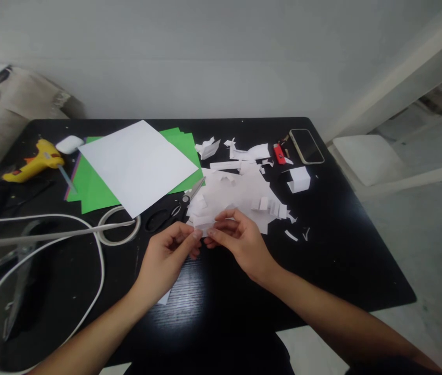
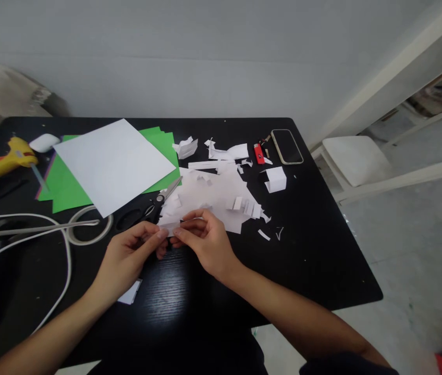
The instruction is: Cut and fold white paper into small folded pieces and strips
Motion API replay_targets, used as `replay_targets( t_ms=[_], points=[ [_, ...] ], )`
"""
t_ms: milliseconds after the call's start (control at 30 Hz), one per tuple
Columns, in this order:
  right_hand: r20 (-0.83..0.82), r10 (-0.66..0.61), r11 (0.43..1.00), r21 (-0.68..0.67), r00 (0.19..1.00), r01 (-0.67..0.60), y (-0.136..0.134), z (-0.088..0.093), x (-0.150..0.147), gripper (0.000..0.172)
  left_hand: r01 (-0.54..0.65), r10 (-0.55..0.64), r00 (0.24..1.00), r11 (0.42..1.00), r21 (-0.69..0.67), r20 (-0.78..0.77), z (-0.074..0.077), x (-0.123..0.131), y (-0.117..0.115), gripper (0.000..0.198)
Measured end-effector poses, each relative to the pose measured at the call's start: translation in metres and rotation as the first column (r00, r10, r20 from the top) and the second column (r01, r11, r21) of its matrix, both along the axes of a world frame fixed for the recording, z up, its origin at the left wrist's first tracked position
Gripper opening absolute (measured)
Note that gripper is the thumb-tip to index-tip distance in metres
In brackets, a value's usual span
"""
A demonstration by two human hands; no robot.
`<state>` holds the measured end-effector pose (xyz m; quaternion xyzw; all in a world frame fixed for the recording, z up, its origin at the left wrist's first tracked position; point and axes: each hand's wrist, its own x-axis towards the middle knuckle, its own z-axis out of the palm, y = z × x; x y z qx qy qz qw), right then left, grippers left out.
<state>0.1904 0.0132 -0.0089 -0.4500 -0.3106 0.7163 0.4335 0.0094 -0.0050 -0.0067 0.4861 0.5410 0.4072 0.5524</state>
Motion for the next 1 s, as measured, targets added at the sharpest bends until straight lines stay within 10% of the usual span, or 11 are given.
replay_targets(
  t_ms=[1000],
  points=[
    [0.044, 0.029, 0.973, 0.227, 0.999, -0.038, -0.0058, 0.0004, 0.0013, 0.022, -0.066, 0.054, 0.989, 0.994, 0.087, 0.140, -0.0011, 0.0023, -0.0031, 0.028]
  ],
)
